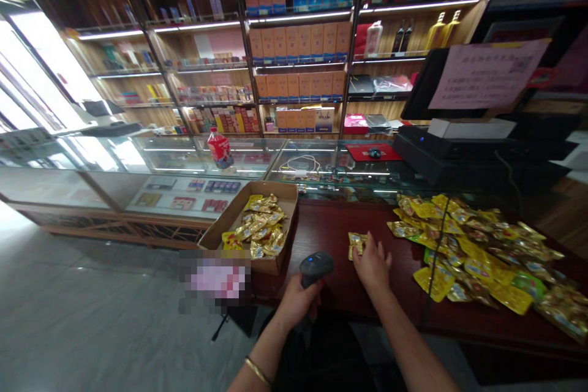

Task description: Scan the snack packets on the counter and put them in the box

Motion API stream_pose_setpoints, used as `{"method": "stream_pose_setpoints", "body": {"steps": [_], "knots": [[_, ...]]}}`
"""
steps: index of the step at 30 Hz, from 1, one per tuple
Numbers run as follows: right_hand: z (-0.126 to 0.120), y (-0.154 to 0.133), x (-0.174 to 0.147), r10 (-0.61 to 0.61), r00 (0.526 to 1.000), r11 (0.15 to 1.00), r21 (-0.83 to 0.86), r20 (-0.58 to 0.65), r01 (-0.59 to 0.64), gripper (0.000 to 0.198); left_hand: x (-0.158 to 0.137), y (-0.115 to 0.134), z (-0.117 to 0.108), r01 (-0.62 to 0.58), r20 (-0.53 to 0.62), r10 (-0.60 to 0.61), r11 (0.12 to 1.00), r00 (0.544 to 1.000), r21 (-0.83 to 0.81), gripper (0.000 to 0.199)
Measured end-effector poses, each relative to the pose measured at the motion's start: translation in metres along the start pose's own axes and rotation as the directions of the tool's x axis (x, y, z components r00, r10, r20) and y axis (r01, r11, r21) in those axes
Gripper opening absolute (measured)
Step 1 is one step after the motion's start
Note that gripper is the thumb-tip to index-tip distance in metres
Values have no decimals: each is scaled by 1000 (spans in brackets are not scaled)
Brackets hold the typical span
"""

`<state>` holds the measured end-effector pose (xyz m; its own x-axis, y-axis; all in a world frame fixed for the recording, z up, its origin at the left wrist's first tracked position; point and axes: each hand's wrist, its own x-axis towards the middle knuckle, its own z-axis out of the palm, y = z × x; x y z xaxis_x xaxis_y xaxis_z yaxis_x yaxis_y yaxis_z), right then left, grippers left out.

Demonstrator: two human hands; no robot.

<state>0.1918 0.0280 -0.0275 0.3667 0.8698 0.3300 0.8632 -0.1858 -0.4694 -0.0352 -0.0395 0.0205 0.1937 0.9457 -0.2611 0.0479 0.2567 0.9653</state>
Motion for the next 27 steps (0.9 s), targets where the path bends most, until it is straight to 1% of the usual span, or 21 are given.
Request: {"method": "stream_pose_setpoints", "body": {"steps": [1, 3, 6, 8, 14, 22, 27], "knots": [[-2, 0, -1, -12, 1000, 999, 37, 22, 11, 65, 0, 0, 0, 3, -1, -3, 1000, 1000, -7, 48], [-6, -1, -1, -72, 997, 983, 172, 26, 66, 65, 1, -1, 0, 4, -7, -4, 1000, 1000, -22, 48], [-10, -1, -1, -134, 991, 917, 375, -29, 135, 69, 2, -2, 0, -3, -25, 2, 999, 1000, -49, 48], [-11, -1, -1, -148, 987, 886, 436, -56, 157, 72, 3, -3, -1, -1, -37, -2, 997, 999, -73, 49], [-13, -1, -2, -170, 982, 860, 474, -85, 190, 69, 2, -3, -4, -14, -40, 10, 995, 999, -100, 51], [-10, 1, -3, -232, 961, 858, 433, -153, 276, 66, 0, -5, -7, -38, -18, 36, 993, 999, -108, 55], [-5, 4, -2, -254, 944, 823, 465, -213, 326, 64, -2, -7, -8, -56, -17, 55, 993, 998, -99, 60]]}}
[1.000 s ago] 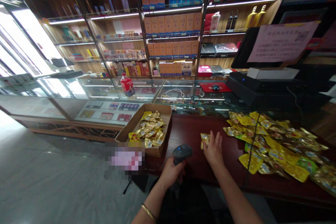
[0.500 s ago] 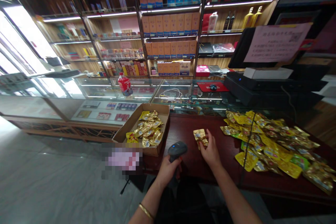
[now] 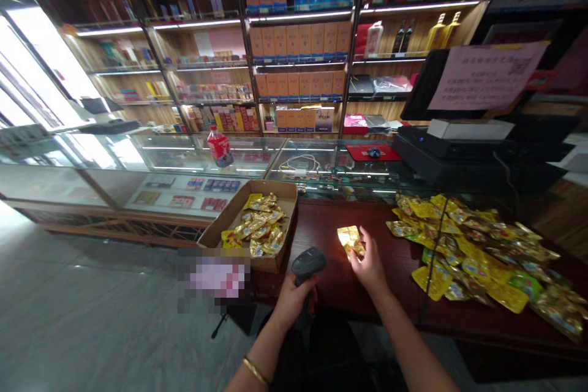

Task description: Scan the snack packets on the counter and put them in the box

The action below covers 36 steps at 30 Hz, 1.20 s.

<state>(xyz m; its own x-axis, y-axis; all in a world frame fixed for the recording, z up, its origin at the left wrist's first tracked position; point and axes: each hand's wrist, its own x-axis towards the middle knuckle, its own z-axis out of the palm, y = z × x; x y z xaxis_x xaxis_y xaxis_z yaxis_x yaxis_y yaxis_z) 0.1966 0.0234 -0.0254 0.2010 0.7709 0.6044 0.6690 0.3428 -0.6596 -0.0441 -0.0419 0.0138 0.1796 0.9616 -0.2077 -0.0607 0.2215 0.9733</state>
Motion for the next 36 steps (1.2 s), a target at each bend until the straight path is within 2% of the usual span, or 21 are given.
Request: {"method": "stream_pose_setpoints", "body": {"steps": [16, 23, 32, 34, 36], "knots": [[0, -4, 1, 13, 1000, 1000, 12, 12, -13, 62, 0, 0, 3, -21, -49, 20, 1000, 999, -12, 62], [-2, -5, 0, -21, 999, 999, 40, 37, 20, 61, -1, 4, 3, -18, -29, 17, 1000, 999, -13, 58], [-1, -7, 0, 0, 998, 997, 82, 59, -5, 58, -1, 1, 2, -30, -33, 31, 999, 999, 18, 57], [-2, -2, 0, 23, 997, 994, 109, 73, -31, 57, 0, 2, 3, -32, -36, 32, 999, 999, 16, 56], [-3, 4, 1, 118, 990, 980, 155, 71, -128, 60, 1, 2, 4, -23, -43, 23, 1000, 999, -9, 53]]}}
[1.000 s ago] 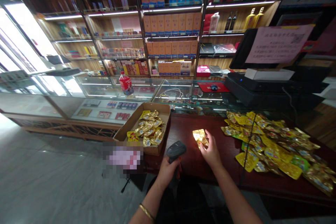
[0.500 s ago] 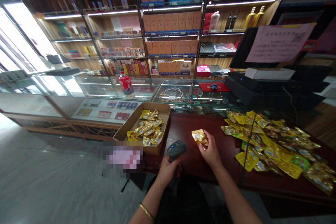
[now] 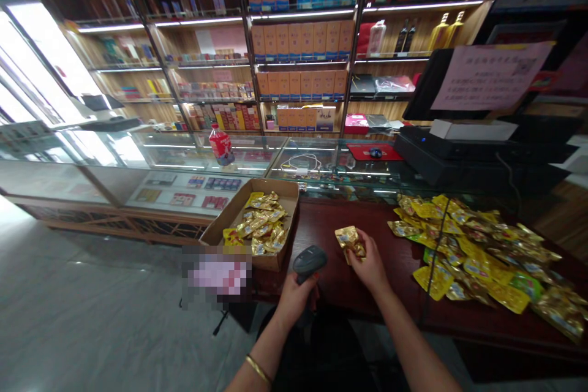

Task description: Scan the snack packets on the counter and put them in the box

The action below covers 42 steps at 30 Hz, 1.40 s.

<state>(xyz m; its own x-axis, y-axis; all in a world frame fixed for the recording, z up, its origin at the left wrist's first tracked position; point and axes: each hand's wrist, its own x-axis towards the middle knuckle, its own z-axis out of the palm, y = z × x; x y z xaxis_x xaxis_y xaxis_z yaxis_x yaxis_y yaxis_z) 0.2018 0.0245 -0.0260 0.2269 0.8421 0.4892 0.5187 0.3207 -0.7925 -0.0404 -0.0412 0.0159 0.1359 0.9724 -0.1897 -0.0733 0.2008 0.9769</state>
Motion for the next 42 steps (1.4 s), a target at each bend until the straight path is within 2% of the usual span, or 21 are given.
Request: {"method": "stream_pose_setpoints", "body": {"steps": [3, 5, 8, 10, 12, 14, 16, 18, 20, 21, 23, 24, 27, 30, 32, 34, 36, 38, 41, 42], "knots": [[2, -1, 13, 191, 982, 970, 153, -5, -188, 71, 4, 0, 4, 33, -12, -33, 999, 999, -43, 49], [14, -18, 30, 219, 973, 932, 278, 76, -231, 76, 6, -1, 6, 48, -10, -48, 998, 999, -44, 48], [55, -68, 62, 88, 967, 878, 440, 239, -189, 77, 7, -1, 7, 61, -14, -62, 998, 998, -27, 49], [89, -106, 85, 2, 955, 850, 502, 298, -158, 76, 7, -1, 7, 59, -18, -59, 998, 998, -16, 51], [116, -132, 105, -26, 930, 851, 497, 366, -171, 71, 6, -1, 5, 50, -20, -50, 999, 999, -3, 52], [125, -138, 119, -20, 920, 900, 407, 391, -153, 60, 5, 0, 4, 50, -27, -49, 999, 998, 15, 52], [111, -120, 124, 2, 944, 981, 185, 330, -67, 51, 5, 0, 3, 56, -25, -55, 998, 998, 32, 52], [80, -85, 121, 46, 982, 986, -169, 183, -14, 51, 5, -1, 3, 54, -7, -54, 998, 999, 41, 52], [40, -41, 112, 143, 990, 865, -485, -15, -132, 61, 6, -2, 3, 47, 13, -48, 998, 999, 41, 52], [21, -20, 107, 197, 975, 789, -573, -103, -220, 66, 7, -3, 3, 46, 17, -47, 998, 999, 40, 53], [-9, 14, 95, 276, 944, 654, -685, -179, -321, 72, 8, -4, 3, 48, 18, -49, 998, 999, 36, 53], [-18, 25, 88, 295, 938, 600, -729, -183, -331, 74, 8, -5, 3, 50, 16, -50, 998, 999, 33, 54], [-23, 33, 63, 276, 956, 531, -813, -101, -239, 71, 7, -3, 3, 50, 7, -50, 998, 999, 33, 55], [-5, 11, 35, 158, 986, 602, -797, 55, -52, 55, 5, 1, 3, 47, 9, -47, 998, 999, 45, 55], [7, -6, 21, 61, 988, 665, -744, 144, 67, 45, 4, 2, 4, 46, 14, -47, 998, 999, 50, 53], [12, -18, 14, 7, 983, 713, -690, 183, 124, 39, 4, 2, 4, 47, 7, -47, 998, 999, 52, 52], [12, -21, 14, 0, 986, 756, -645, 168, 109, 38, 4, 1, 4, 46, -3, -46, 998, 999, 52, 52], [8, -16, 16, 25, 998, 774, -633, 62, 21, 40, 4, 0, 4, 43, -6, -43, 998, 999, 52, 51], [2, -2, 19, 102, 979, 722, -663, -178, -196, 55, 3, 0, 4, 35, -5, -35, 998, 999, 50, 51], [2, 2, 18, 126, 969, 705, -668, -215, -240, 57, 3, 0, 4, 34, -3, -34, 998, 999, 51, 50]]}}
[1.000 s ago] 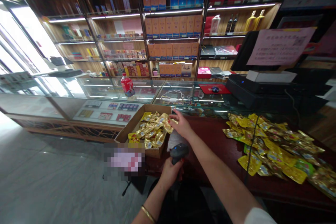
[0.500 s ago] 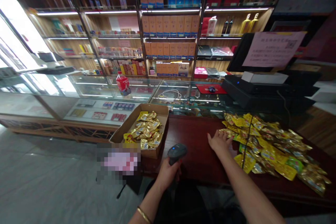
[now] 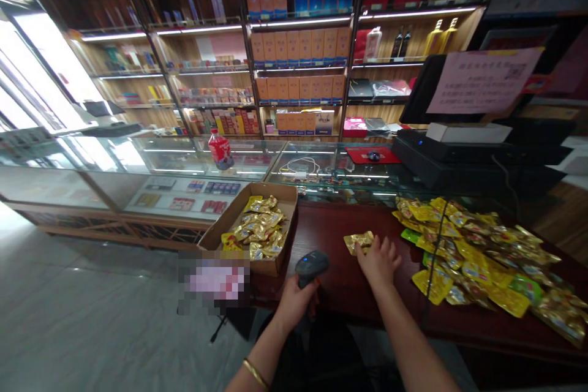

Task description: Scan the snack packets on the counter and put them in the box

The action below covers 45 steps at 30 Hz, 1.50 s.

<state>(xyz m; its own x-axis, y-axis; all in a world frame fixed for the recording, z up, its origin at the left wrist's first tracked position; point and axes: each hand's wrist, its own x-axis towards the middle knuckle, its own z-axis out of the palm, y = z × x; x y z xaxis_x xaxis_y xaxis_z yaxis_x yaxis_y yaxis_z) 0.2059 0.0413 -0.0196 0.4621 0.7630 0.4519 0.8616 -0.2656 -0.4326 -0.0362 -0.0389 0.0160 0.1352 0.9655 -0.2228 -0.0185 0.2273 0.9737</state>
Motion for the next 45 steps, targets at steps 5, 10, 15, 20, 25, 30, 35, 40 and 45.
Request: {"method": "stream_pose_setpoints", "body": {"steps": [5, 10, 15, 20, 25, 30, 35, 40, 45], "knots": [[3, 10, 2, 0, 996, 982, 188, 89, -17, 51, -3, 3, 0, 2, 19, -2, 1000, 1000, 22, 52], [-5, 10, 5, -8, 995, 869, 494, 98, -42, 56, -4, 5, -1, -8, 52, 4, 997, 999, 74, 48], [-6, 9, 3, -19, 1000, 836, 548, 22, 4, 57, -5, 6, -3, -13, 94, 3, 994, 996, 105, 46], [-5, 10, 3, -16, 999, 817, 577, 39, -9, 59, -7, 6, -4, -10, 106, 0, 996, 994, 94, 46], [-9, 5, 4, -30, 999, 809, 588, 13, 16, 57, -9, 7, -3, -3, 112, -7, 996, 994, 88, 47], [-9, 12, 6, 42, 992, 771, 627, 119, -108, 62, -6, 5, -2, -5, 102, -3, 997, 995, 78, 45], [-6, -15, 27, 61, 966, 627, 743, 251, -232, 61, -1, -1, 0, 4, 71, -7, 999, 997, 45, 44], [-4, -138, 52, -309, 865, 381, 885, 396, -269, 48, -1, -1, 1, 6, 52, -9, 999, 999, 52, 43], [0, -204, 61, -387, 792, 524, 819, 473, -233, 43, 0, -2, 0, 6, 45, -9, 998, 999, 61, 46]]}}
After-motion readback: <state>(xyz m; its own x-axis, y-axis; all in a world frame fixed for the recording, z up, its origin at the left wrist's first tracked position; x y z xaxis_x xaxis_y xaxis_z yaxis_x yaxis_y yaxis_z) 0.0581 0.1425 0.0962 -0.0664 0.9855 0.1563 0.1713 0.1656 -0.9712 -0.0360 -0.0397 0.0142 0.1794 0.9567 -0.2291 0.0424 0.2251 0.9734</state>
